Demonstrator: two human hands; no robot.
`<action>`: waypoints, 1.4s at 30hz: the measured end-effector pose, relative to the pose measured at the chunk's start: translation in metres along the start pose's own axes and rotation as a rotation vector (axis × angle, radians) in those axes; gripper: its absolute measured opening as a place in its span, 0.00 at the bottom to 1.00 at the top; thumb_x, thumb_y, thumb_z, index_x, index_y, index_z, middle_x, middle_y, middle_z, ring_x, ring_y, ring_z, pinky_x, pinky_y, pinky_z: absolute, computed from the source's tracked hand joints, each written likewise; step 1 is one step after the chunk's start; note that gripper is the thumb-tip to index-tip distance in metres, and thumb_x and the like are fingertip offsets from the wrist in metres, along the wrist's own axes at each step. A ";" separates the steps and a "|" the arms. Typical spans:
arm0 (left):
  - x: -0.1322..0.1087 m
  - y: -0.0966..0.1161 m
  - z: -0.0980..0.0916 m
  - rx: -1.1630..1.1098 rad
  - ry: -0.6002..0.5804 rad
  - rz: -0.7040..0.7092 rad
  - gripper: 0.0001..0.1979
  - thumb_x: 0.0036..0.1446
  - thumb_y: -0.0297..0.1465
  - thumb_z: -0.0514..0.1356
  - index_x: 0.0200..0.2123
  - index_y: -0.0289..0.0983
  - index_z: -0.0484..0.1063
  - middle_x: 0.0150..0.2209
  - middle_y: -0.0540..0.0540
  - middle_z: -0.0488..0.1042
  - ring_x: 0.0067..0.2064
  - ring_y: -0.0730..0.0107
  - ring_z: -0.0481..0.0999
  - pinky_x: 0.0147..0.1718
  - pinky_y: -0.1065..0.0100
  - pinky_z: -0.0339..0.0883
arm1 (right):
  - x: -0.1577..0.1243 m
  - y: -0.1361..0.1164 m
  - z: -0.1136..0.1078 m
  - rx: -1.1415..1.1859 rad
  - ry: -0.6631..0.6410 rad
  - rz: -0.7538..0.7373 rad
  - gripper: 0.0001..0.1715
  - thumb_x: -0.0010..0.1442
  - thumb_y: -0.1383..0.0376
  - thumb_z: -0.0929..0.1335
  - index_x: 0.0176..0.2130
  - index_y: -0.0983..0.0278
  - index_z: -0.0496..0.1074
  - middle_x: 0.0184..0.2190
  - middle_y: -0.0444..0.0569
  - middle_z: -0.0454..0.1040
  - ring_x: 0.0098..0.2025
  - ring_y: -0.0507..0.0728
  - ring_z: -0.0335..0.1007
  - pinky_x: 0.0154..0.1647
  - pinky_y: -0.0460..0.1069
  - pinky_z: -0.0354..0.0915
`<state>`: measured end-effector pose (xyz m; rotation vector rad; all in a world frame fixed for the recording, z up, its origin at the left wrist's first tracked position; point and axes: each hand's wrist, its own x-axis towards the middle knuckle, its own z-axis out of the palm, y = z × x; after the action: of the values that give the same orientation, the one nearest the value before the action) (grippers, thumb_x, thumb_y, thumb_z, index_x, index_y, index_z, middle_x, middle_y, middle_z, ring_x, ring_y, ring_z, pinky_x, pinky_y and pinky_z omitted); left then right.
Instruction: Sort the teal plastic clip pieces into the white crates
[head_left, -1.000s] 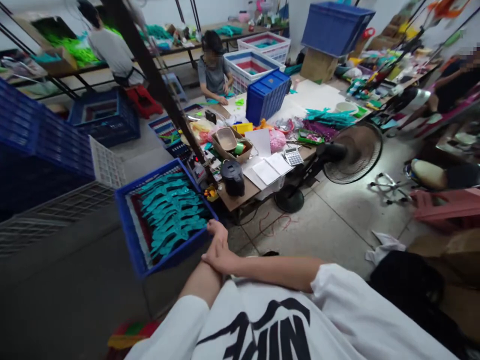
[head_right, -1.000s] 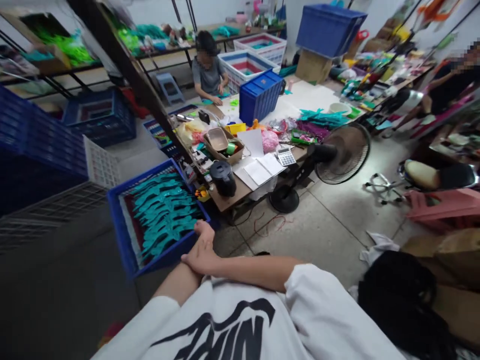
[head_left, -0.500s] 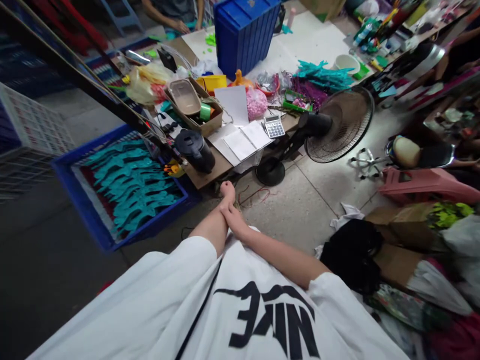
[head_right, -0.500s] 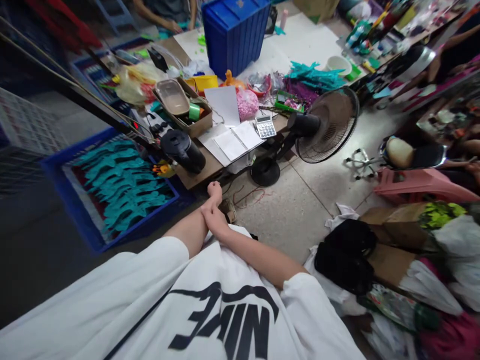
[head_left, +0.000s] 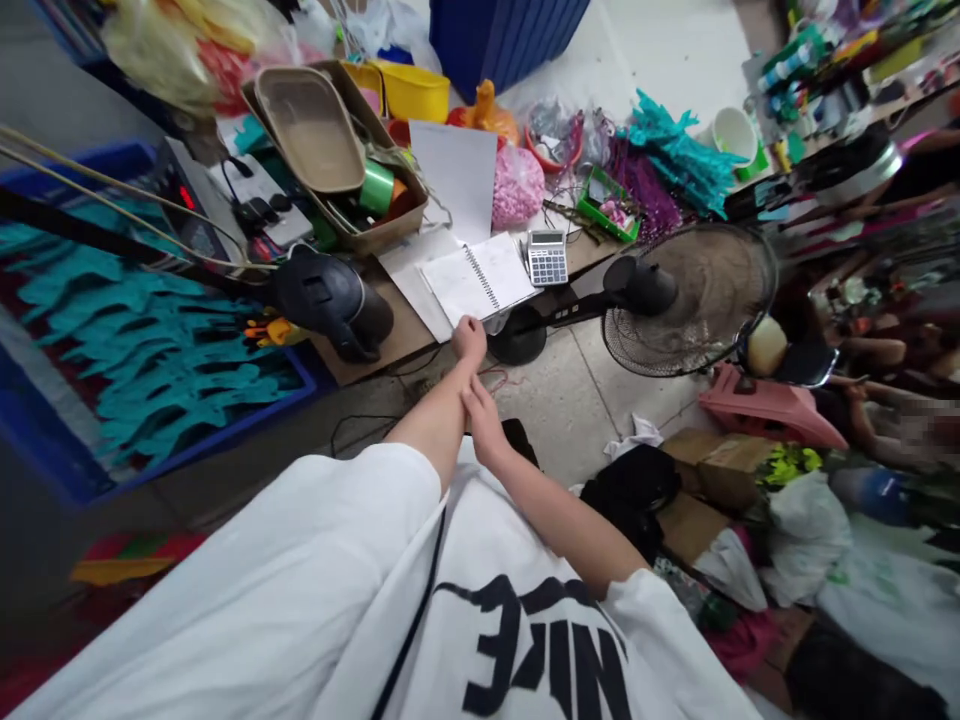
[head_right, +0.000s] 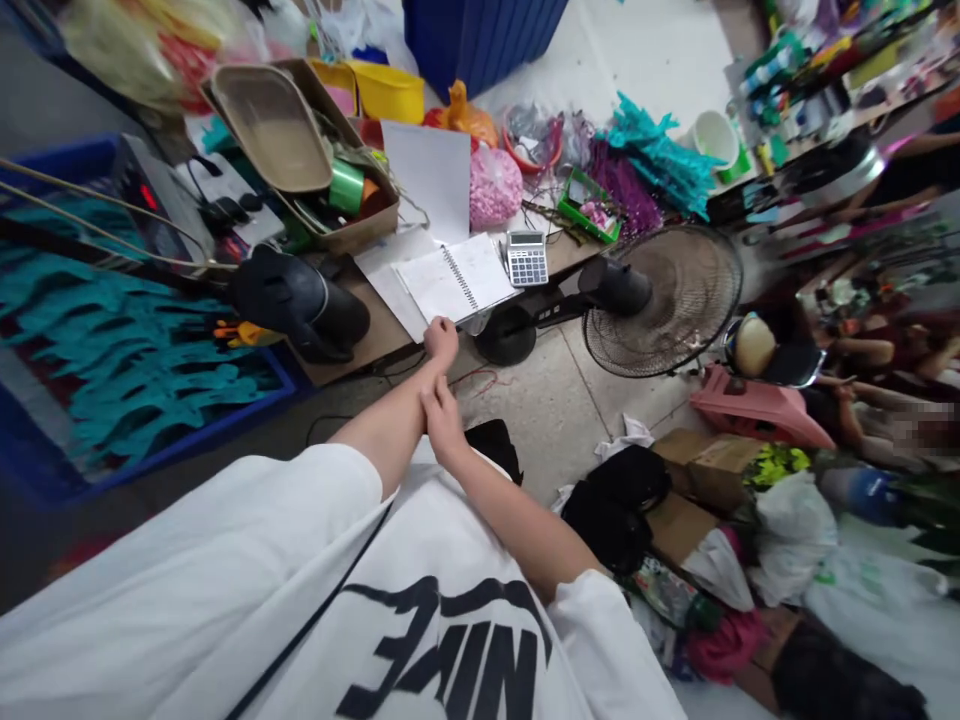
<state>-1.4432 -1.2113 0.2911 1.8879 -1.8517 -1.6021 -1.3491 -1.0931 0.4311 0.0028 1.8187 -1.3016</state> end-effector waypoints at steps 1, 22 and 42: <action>0.011 0.003 -0.003 0.001 0.020 -0.015 0.16 0.82 0.33 0.53 0.43 0.40 0.79 0.47 0.35 0.85 0.49 0.53 0.82 0.49 0.60 0.68 | -0.005 -0.010 -0.011 -0.041 -0.085 -0.023 0.49 0.62 0.30 0.76 0.65 0.59 0.84 0.70 0.56 0.83 0.81 0.69 0.69 0.87 0.65 0.57; 0.134 -0.131 -0.065 0.417 -0.154 0.522 0.43 0.64 0.65 0.65 0.68 0.42 0.72 0.86 0.37 0.60 0.89 0.40 0.47 0.87 0.34 0.33 | 0.423 -0.113 -0.121 -1.366 0.115 -0.166 0.23 0.80 0.59 0.64 0.60 0.71 0.81 0.49 0.70 0.83 0.58 0.71 0.82 0.59 0.68 0.77; 0.122 -0.104 -0.069 0.347 -0.199 0.528 0.27 0.66 0.51 0.71 0.57 0.41 0.74 0.86 0.40 0.61 0.89 0.46 0.50 0.88 0.39 0.35 | 0.385 -0.164 -0.111 -1.322 0.203 -0.665 0.17 0.83 0.64 0.65 0.52 0.67 0.83 0.49 0.64 0.86 0.51 0.60 0.83 0.57 0.57 0.74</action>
<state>-1.3553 -1.3148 0.1819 1.1837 -2.5688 -1.3901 -1.7330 -1.2574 0.3177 -1.2885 2.6440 -0.2268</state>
